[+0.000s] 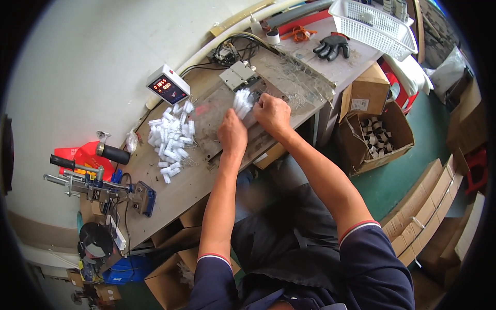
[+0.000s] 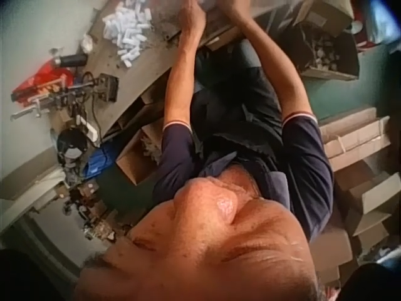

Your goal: Assembling small plastic tubes and components using a manual press at a workstation.

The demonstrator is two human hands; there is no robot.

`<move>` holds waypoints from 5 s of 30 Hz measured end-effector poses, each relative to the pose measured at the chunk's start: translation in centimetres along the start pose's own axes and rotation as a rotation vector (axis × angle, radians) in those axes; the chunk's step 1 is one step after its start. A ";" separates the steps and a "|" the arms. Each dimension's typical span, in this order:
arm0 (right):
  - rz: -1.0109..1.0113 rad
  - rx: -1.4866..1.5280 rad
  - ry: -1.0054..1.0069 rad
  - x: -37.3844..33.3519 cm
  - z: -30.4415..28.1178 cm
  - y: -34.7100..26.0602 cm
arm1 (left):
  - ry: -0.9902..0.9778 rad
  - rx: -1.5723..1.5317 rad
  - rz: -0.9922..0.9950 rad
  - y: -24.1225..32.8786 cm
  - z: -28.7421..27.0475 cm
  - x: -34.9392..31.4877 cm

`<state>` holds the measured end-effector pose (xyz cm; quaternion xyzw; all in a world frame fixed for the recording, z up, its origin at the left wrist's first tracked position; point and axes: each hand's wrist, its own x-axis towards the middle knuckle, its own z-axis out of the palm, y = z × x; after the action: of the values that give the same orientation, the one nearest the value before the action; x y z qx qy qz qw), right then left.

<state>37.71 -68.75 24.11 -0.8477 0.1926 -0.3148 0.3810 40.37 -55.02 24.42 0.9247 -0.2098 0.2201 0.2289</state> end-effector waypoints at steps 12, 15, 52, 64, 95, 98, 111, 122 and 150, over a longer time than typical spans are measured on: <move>-0.681 0.104 -0.126 -1.9 1.5 -2.6 | -0.046 -1.833 -0.578 -13.0 -6.4 -3.8; -0.714 0.122 -0.188 -2.5 4.0 -4.3 | 0.008 -1.929 -0.548 -12.8 -6.9 -4.2; 0.069 0.357 -0.450 -1.6 6.8 -8.1 | 0.695 -0.884 -0.682 -12.0 -5.4 -4.6; -0.026 -0.012 -0.239 -0.3 -3.4 1.4 | 0.469 -0.785 -0.458 -6.6 -5.1 -3.1; 0.079 -0.056 -0.075 -0.4 -0.3 -0.3 | 0.331 -0.405 -0.257 -5.3 -0.8 -0.2; 0.081 -0.078 -0.073 -0.3 -0.2 -0.4 | 0.357 -0.321 -0.231 -5.3 -0.8 -0.2; 0.113 -0.028 -0.030 -0.1 -0.4 -0.5 | 0.118 -0.267 -0.030 -2.4 -0.3 0.3; 0.081 -0.015 -0.043 -0.2 -0.4 -0.5 | 0.065 -0.175 0.141 -0.5 1.0 0.7; -0.537 -0.155 -0.657 -2.8 14.7 -15.1 | 0.896 -1.171 -0.925 -13.1 -7.1 -4.1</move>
<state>46.96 -49.84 27.04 -0.9491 -0.1435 -0.1007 0.2618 41.24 -39.63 23.72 0.4768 0.2175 0.3048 0.7953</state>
